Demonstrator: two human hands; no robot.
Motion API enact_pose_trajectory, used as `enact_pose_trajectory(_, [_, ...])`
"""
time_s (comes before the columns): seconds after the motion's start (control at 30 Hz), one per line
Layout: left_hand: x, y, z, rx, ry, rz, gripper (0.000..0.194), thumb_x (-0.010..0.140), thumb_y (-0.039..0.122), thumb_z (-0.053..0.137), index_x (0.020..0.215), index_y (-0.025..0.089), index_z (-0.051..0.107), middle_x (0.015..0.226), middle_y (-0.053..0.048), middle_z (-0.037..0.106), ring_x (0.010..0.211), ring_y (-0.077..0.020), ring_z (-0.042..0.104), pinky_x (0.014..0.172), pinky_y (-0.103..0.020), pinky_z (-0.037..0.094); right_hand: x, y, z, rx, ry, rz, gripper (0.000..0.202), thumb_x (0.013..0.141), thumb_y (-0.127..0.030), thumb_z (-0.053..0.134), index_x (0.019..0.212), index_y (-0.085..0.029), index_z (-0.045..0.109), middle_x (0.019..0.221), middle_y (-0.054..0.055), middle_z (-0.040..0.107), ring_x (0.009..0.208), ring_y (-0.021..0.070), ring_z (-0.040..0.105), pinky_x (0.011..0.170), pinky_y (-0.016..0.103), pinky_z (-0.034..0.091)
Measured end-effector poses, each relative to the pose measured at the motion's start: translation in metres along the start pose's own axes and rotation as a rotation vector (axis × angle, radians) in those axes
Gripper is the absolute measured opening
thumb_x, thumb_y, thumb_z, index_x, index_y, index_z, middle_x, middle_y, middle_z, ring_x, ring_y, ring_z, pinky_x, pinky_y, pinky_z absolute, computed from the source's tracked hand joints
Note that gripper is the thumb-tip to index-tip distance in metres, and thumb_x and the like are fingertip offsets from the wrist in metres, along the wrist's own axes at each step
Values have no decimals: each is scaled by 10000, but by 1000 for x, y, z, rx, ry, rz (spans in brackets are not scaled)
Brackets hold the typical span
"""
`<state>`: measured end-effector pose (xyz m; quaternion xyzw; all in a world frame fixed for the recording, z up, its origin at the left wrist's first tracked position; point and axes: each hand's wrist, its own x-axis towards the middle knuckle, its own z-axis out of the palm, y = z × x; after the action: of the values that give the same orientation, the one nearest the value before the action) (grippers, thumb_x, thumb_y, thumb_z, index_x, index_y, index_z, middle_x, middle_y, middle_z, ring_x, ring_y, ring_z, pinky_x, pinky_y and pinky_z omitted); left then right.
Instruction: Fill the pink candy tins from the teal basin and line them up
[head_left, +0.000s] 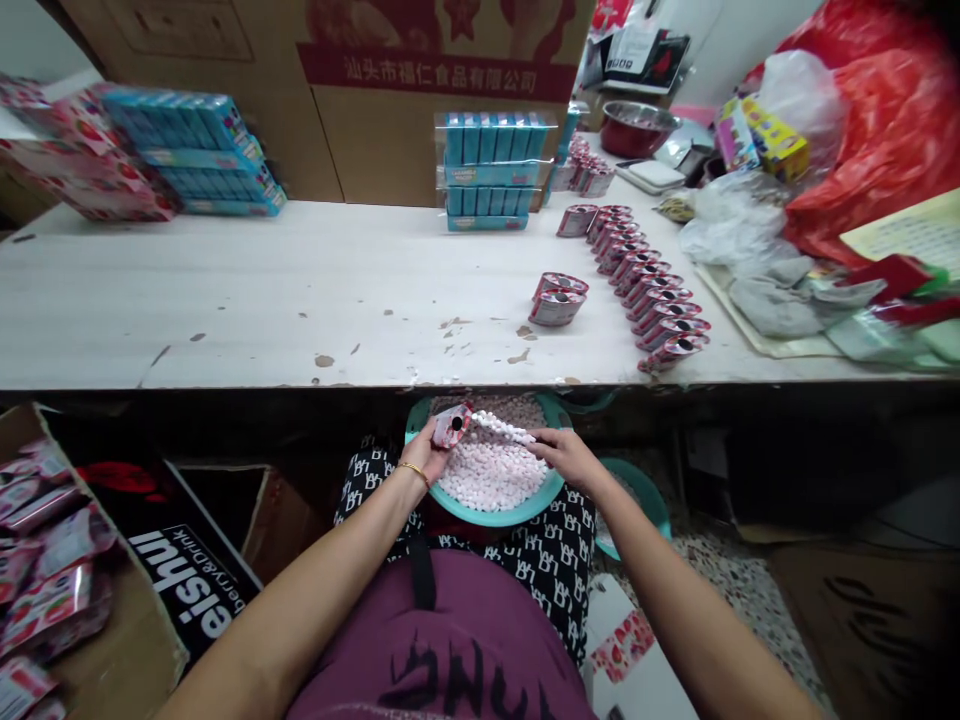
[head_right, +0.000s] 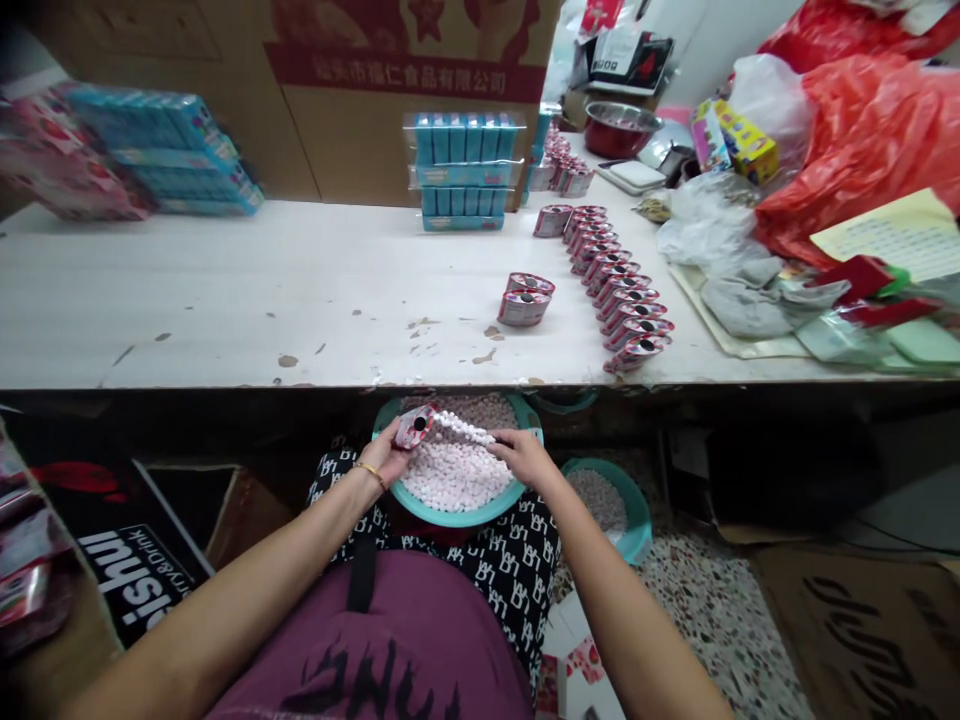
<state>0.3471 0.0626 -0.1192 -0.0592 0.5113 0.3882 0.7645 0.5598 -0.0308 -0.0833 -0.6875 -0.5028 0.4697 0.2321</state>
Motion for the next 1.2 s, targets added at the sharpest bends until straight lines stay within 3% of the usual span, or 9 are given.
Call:
enact_pose_trajectory(0.23, [5, -18, 0, -12, -43, -46, 238, 811, 139, 480, 1025, 103, 579, 800, -96, 654, 667, -145, 615, 635, -261, 534, -1, -73, -1, -670, 50, 31, 282, 759, -385, 509, 978, -270, 645, 920, 51, 664, 880, 218, 583, 758, 321, 424])
enact_pose_trajectory(0.43, [3, -16, 0, -7, 14, -50, 235, 819, 144, 465, 1026, 123, 574, 744, -75, 648, 629, -140, 612, 610, -260, 533, 6, -128, 10, -1044, -23, 39, 227, 788, -253, 463, 894, -159, 641, 864, 139, 650, 807, 257, 606, 672, 348, 437])
enact_pose_trajectory(0.53, [1, -8, 0, -9, 29, -61, 216, 812, 134, 475, 1002, 117, 578, 713, -63, 644, 614, -132, 610, 575, -240, 528, -2, -114, -3, -1068, -20, 46, 227, 808, -274, 444, 872, -158, 628, 873, 135, 644, 813, 258, 605, 681, 345, 431])
enact_pose_trajectory(0.63, [0, 3, -5, -9, -8, -87, 204, 808, 145, 487, 981, 99, 584, 720, -74, 650, 628, -141, 616, 557, -235, 526, -10, -70, -9, -1009, -18, 138, 241, 821, -321, 440, 952, -191, 594, 915, 123, 636, 857, 251, 596, 723, 349, 417])
enact_pose_trajectory(0.77, [-1, 16, -15, -85, -21, -69, 214, 814, 126, 464, 989, 106, 586, 745, -77, 660, 667, -145, 627, 602, -238, 535, 2, -14, 33, -792, -46, 256, 257, 824, -285, 444, 1039, -203, 560, 963, 124, 633, 895, 237, 587, 739, 332, 410])
enact_pose_trajectory(0.87, [-4, 24, -20, -100, -4, -46, 218, 821, 119, 447, 990, 111, 586, 741, -77, 660, 663, -148, 629, 606, -248, 540, 23, 4, 73, -687, -47, 228, 280, 835, -302, 427, 1086, -241, 534, 1009, 75, 633, 921, 201, 579, 744, 291, 410])
enact_pose_trajectory(0.93, [-7, 29, -23, -98, -2, -36, 216, 826, 125, 440, 987, 113, 585, 755, -83, 661, 686, -157, 632, 621, -264, 545, 32, 11, 84, -633, -33, 206, 294, 843, -332, 409, 1105, -253, 520, 1038, 45, 626, 941, 176, 569, 754, 266, 409])
enact_pose_trajectory(1.1, [-6, 29, -25, -104, 14, -15, 195, 819, 102, 441, 948, 97, 588, 757, -85, 659, 688, -155, 626, 627, -266, 543, 24, 21, 53, -328, 10, 24, 282, 809, -319, 458, 1035, -187, 562, 1012, 39, 632, 920, 159, 566, 779, 252, 415])
enact_pose_trajectory(1.2, [-4, 17, -20, -94, -17, -38, 216, 820, 94, 432, 965, 105, 591, 774, -86, 656, 689, -155, 625, 620, -269, 539, 12, 4, 23, -223, 38, -83, 275, 795, -339, 475, 983, -176, 593, 930, 41, 651, 860, 168, 579, 753, 262, 423])
